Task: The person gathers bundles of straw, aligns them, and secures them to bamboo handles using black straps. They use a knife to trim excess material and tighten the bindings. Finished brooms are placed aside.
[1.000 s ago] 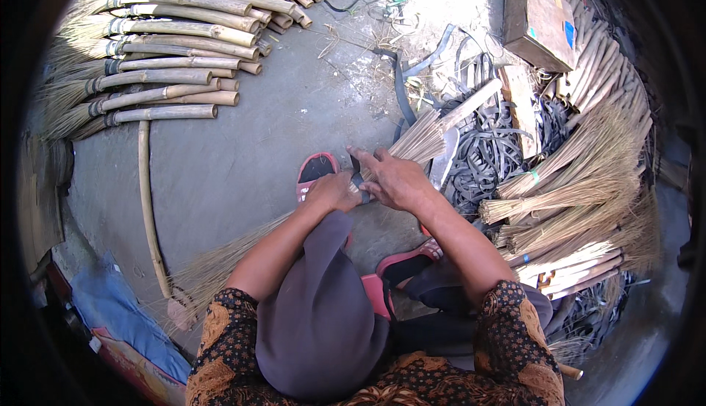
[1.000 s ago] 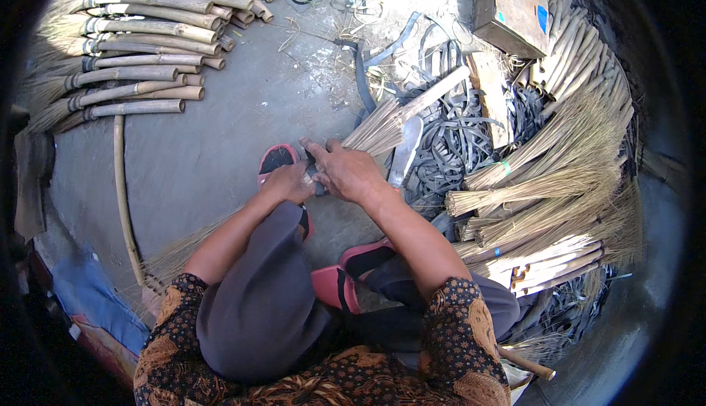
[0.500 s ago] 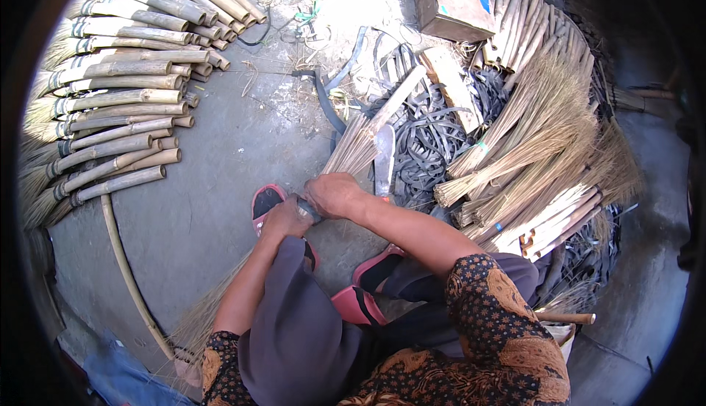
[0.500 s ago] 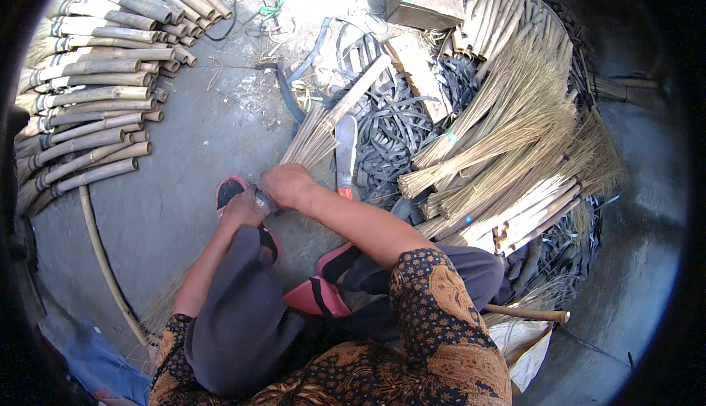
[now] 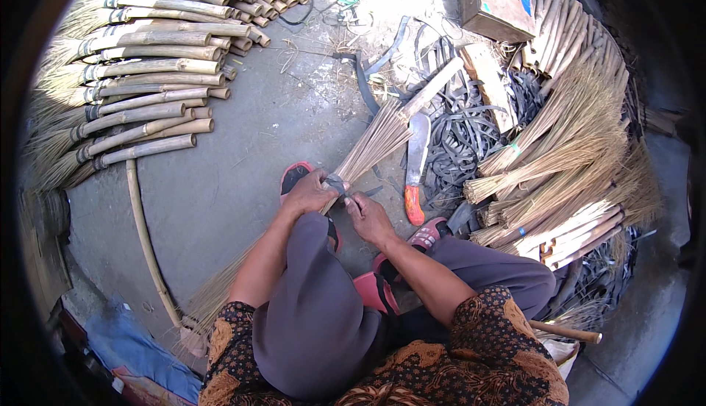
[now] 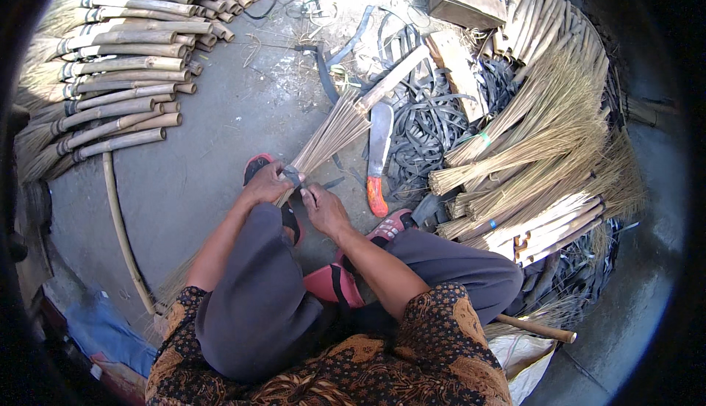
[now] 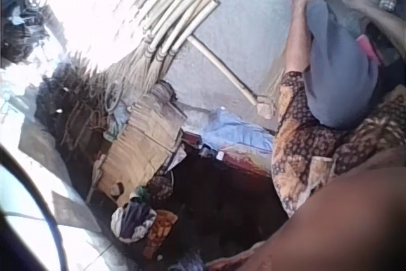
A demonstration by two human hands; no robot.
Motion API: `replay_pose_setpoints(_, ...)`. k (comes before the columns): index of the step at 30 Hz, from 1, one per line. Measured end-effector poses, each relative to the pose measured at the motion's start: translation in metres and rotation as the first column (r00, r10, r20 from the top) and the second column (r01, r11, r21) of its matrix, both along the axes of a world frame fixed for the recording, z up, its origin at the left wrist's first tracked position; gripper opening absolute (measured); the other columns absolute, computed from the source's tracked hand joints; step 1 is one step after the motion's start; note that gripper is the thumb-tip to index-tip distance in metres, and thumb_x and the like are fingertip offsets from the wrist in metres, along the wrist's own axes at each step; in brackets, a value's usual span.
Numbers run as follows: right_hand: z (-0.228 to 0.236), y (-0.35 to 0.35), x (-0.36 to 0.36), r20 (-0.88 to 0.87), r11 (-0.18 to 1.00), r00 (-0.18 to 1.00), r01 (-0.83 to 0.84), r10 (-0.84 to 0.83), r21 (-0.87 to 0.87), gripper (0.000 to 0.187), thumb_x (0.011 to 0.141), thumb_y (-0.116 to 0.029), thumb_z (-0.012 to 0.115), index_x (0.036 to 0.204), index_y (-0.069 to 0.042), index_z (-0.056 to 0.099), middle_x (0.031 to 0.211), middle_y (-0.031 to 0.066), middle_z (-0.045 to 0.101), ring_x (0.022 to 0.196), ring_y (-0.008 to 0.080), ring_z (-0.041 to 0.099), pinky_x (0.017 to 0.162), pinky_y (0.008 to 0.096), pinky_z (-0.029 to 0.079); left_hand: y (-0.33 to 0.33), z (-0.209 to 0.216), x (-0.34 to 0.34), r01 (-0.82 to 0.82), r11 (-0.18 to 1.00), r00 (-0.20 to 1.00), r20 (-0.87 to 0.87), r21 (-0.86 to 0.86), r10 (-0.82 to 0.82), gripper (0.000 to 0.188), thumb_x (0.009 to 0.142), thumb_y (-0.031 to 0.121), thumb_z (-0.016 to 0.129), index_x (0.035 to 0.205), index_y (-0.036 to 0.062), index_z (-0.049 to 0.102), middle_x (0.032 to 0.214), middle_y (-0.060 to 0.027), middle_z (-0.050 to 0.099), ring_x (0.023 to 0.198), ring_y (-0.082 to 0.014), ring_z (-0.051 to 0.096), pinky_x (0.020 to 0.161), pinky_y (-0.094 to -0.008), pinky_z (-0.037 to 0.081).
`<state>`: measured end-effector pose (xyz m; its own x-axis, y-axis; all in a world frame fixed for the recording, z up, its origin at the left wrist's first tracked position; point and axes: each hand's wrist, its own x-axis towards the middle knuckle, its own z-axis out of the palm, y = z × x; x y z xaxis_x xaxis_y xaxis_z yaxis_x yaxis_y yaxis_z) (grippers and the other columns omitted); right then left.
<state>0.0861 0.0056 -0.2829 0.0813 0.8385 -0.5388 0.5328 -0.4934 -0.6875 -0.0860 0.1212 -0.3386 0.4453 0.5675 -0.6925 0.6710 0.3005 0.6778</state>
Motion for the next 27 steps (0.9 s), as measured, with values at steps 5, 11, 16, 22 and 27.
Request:
replay_pose_setpoints(5,0.013,0.004,-0.018,0.265,0.980,0.964,-0.054,0.001,0.193,0.033,0.099,-0.033,0.065,0.107,-0.001,0.061,0.107,0.0236,0.066,0.089,0.0458,0.069,0.077,0.0526,0.055,0.004,0.009,0.004,0.017,1.000,0.999,0.040,-0.020,-0.016,0.065,0.086,0.048,0.081,0.124,-0.0028,0.067,0.113,-0.0173,0.074,0.103,-0.0241,0.069,0.092,-0.0372,0.052)
replay_pose_setpoints(11,0.010,0.017,-0.021,0.346,0.956,0.937,-0.050,-0.055,0.288,0.023,0.087,-0.016,0.068,0.105,-0.003,0.063,0.104,0.0223,0.066,0.088,0.0449,0.068,0.075,0.0515,0.055,0.002,0.012,0.001,-0.020,1.000,0.996,0.088,-0.014,0.022,0.062,0.085,0.037,0.080,0.128,-0.0046,0.064,0.113,-0.0175,0.073,0.106,-0.0225,0.069,0.093,-0.0363,0.052)
replay_pose_setpoints(16,0.009,0.029,0.009,0.334,0.957,0.943,-0.083,-0.015,0.277,0.019,0.091,-0.018,0.065,0.100,-0.002,0.059,0.098,0.0236,0.065,0.087,0.0469,0.066,0.075,0.0546,0.053,0.002,0.010,-0.001,-0.028,0.999,0.993,0.112,-0.027,0.031,0.057,0.086,0.043,0.080,0.116,-0.0030,0.065,0.103,-0.0111,0.070,0.095,-0.0168,0.063,0.085,-0.0335,0.051)
replay_pose_setpoints(22,0.010,0.021,-0.004,0.244,0.970,0.968,-0.119,0.065,0.214,0.020,0.100,-0.022,0.060,0.101,-0.002,0.059,0.096,0.0264,0.065,0.085,0.0489,0.066,0.074,0.0558,0.051,0.005,0.016,-0.004,0.000,1.000,0.991,0.131,-0.022,0.003,0.061,0.085,0.051,0.078,0.114,-0.0007,0.064,0.101,-0.0112,0.068,0.094,-0.0180,0.062,0.083,-0.0341,0.050)
replay_pose_setpoints(27,0.011,0.020,-0.007,0.166,0.985,0.985,-0.079,0.053,0.152,0.017,0.103,-0.020,0.060,0.107,-0.003,0.061,0.097,0.0278,0.066,0.088,0.0483,0.068,0.074,0.0539,0.051,0.005,0.017,-0.001,-0.043,0.998,0.994,0.098,-0.051,0.048,0.079,0.084,0.062,0.078,0.127,-0.0024,0.061,0.109,-0.0148,0.070,0.100,-0.0234,0.066,0.088,-0.0365,0.051)
